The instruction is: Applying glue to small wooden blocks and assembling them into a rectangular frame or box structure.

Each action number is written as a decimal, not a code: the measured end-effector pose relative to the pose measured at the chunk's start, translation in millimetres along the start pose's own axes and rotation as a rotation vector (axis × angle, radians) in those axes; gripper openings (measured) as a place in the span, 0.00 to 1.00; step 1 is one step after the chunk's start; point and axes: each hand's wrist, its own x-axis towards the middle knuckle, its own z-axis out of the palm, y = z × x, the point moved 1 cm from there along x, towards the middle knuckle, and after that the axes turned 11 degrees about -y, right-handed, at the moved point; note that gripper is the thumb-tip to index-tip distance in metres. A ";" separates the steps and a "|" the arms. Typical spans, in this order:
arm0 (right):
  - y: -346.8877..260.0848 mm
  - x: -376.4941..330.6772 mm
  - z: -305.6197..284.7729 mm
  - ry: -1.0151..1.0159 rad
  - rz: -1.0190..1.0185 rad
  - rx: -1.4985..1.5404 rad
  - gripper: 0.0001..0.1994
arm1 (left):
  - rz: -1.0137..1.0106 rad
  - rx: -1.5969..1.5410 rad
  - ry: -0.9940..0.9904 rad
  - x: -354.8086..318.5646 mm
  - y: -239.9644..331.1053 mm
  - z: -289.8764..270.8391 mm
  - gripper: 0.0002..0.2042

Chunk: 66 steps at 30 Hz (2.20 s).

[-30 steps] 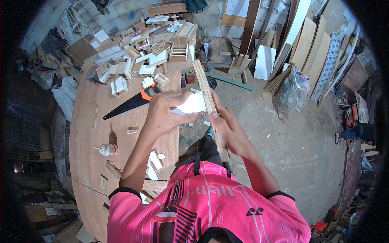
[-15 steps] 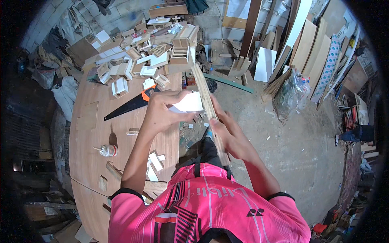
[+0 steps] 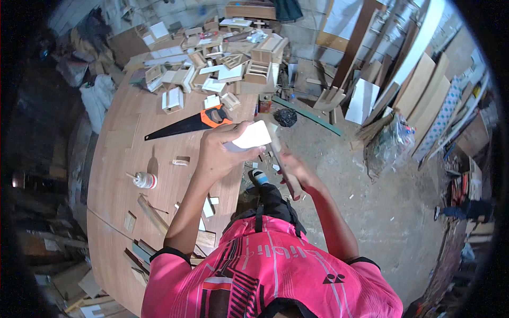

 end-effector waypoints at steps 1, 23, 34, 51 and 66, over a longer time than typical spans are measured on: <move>12.5 15.2 5.1 -0.086 -0.023 -0.034 0.36 | -0.015 0.009 0.024 -4.3 -0.7 -4.1 0.28; 159.9 259.7 80.0 -0.152 -0.158 -1.585 0.46 | -0.614 -0.080 0.623 -124.1 -101.8 -47.6 0.22; 145.8 258.2 109.8 -0.599 -0.525 -1.529 0.33 | -1.430 0.206 1.039 -327.8 -230.0 22.7 0.16; 196.4 223.3 240.9 -1.115 -0.601 -1.851 0.53 | -0.607 -0.488 1.734 -263.0 -168.7 28.7 0.17; 180.4 251.8 235.1 -1.356 -1.149 -1.749 0.13 | -0.236 -0.908 1.660 -182.7 -100.9 -26.6 0.23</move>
